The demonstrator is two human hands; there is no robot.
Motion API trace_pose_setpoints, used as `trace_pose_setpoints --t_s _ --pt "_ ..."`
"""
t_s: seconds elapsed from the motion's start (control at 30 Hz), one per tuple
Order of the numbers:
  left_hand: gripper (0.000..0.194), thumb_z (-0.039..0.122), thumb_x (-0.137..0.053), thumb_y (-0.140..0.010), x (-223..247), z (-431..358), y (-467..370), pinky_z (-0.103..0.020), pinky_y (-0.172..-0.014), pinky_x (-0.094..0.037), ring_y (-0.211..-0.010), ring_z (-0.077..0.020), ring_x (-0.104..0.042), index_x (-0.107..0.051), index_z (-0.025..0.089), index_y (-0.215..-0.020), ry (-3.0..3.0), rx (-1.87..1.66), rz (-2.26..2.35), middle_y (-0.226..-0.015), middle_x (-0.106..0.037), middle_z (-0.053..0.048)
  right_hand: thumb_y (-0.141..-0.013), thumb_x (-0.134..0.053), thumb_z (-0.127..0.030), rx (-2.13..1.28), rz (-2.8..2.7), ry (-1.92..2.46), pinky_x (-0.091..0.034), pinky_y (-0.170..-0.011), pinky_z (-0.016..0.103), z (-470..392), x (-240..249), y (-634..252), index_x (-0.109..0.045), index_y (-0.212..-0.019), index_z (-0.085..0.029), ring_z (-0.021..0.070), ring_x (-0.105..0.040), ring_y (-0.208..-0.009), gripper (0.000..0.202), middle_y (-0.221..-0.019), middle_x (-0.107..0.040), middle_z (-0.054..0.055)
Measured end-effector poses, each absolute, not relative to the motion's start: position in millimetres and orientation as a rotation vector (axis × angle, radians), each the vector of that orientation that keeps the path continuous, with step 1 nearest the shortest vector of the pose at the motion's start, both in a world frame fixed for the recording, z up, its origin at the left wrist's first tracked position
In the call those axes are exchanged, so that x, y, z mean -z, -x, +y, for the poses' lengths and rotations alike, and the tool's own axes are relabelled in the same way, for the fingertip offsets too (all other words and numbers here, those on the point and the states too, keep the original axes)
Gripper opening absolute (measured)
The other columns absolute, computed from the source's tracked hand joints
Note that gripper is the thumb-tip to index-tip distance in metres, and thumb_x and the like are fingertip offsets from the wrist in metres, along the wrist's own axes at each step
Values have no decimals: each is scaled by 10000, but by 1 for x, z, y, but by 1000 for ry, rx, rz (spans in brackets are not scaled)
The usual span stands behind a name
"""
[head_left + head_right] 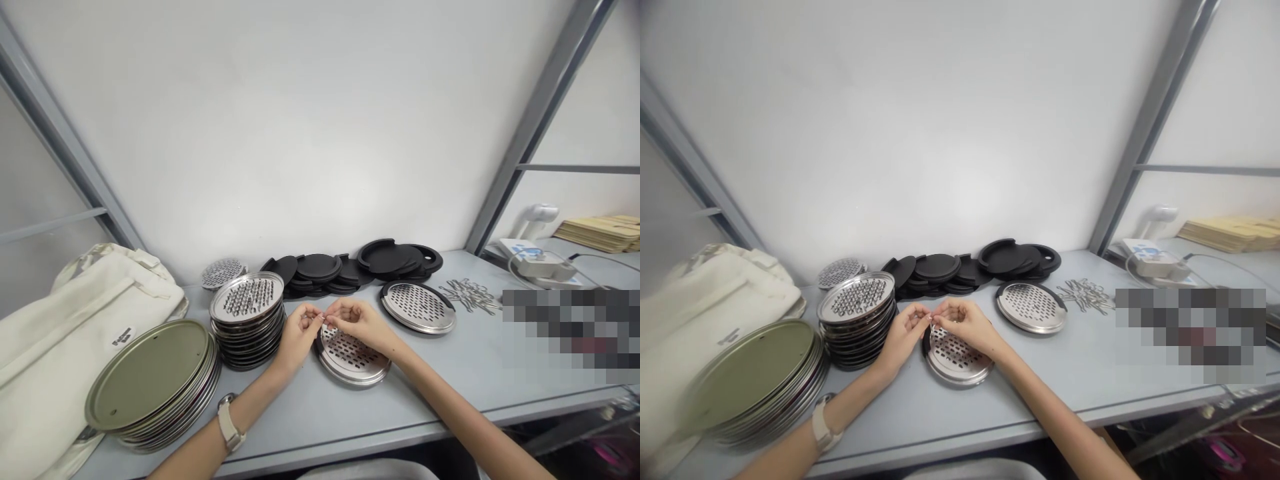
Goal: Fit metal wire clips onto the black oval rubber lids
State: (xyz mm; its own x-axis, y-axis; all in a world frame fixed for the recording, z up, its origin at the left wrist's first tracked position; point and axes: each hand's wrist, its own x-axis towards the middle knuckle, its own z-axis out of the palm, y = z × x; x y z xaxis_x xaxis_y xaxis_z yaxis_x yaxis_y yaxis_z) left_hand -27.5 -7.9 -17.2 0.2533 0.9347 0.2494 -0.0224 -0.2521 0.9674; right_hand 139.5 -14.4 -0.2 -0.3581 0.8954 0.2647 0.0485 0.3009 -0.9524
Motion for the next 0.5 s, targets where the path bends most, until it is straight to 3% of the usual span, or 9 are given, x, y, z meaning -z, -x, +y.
trace_pose_setpoints --t_s 0.5 --pt "288 406 -661 -729 12 -10 27 -232 -636 -439 -709 -147 -574 -582 140 -805 -1457 -1192 927 -745 -591 -24 -805 -596 -310 -905 -1826 939 -488 -737 283 -21 -4 -137 -648 -826 -169 161 -613 -756 151 -790 -678 28"
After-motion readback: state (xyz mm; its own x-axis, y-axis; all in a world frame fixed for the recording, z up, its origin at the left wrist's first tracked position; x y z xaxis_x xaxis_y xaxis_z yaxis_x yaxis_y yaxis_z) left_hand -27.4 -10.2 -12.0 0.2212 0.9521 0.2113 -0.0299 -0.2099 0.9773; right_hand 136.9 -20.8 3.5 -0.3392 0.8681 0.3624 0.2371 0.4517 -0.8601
